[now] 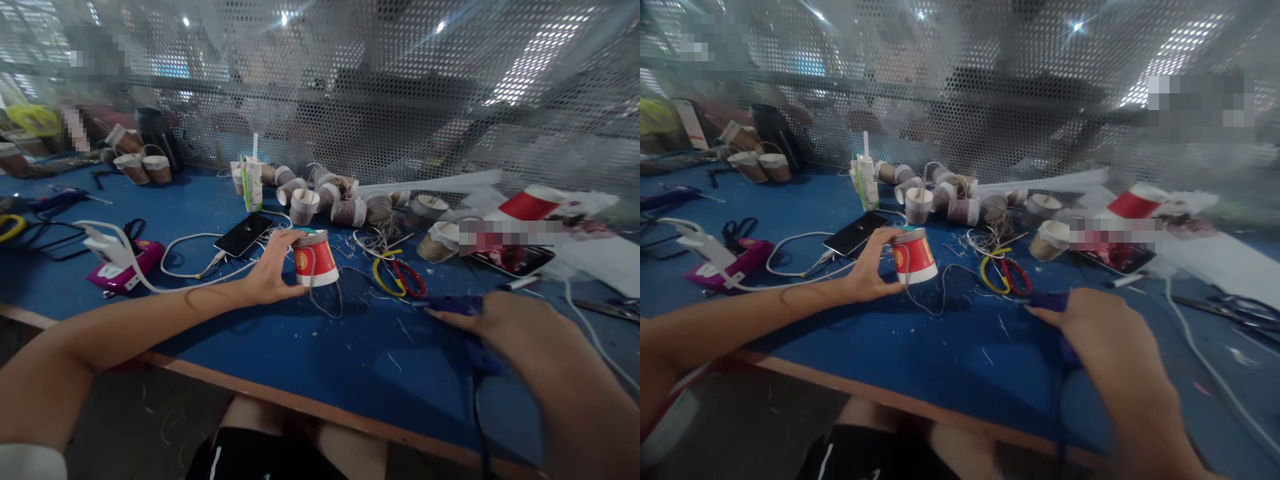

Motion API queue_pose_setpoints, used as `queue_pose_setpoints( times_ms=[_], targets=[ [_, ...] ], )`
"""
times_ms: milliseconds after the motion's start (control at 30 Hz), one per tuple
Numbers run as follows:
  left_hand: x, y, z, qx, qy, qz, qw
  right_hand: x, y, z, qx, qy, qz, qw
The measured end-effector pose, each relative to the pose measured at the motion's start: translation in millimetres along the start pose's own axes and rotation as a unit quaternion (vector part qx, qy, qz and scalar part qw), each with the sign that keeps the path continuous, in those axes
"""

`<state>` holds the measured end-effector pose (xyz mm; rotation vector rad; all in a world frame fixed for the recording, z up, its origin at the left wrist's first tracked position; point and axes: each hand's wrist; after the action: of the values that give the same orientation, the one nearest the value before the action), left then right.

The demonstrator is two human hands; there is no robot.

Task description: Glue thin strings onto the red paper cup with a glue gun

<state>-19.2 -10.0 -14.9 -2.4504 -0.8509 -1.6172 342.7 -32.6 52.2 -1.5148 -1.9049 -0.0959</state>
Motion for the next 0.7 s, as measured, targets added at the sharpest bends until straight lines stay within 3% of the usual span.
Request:
queue_pose_setpoints(
  times_ms=[67,133,233,300,467,567,700],
  targets=[
    [-1,-1,0.5,0.004,-0.002,-0.006,1.0,-4,-25,-2,-0.154,0.026,0.015,0.988],
    [-1,-1,0.7,0.004,0.001,-0.014,1.0,-7,-64,0,-0.173,0.02,-0.013,0.985],
    [-2,-2,0.3,0.01,0.01,-0.047,0.999,-8,-116,17,-0.013,-0.038,-0.118,0.992],
    [-3,-2,-0.2,0.017,0.009,-0.068,0.998,-9,-133,36,0.064,-0.105,-0.159,0.98],
    [-3,-2,0.2,0.024,0.017,-0.068,0.997,-12,-132,75,0.161,-0.233,-0.08,0.956],
    [-2,-1,1.2,0.024,0.019,-0.056,0.998,-9,-129,76,0.331,-0.304,-0.001,0.893],
    [-2,0,1.9,0.024,-0.002,-0.064,0.998,2,-128,59,0.553,-0.398,0.104,0.725]
  ],
)
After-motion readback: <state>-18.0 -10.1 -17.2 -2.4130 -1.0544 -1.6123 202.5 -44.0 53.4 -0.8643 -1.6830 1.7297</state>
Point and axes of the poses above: each hand's wrist, its own x-axis towards the middle knuckle, its own z-axis out of the palm, y = z × x, and after that the axes turned 1 degree about z, right-handed
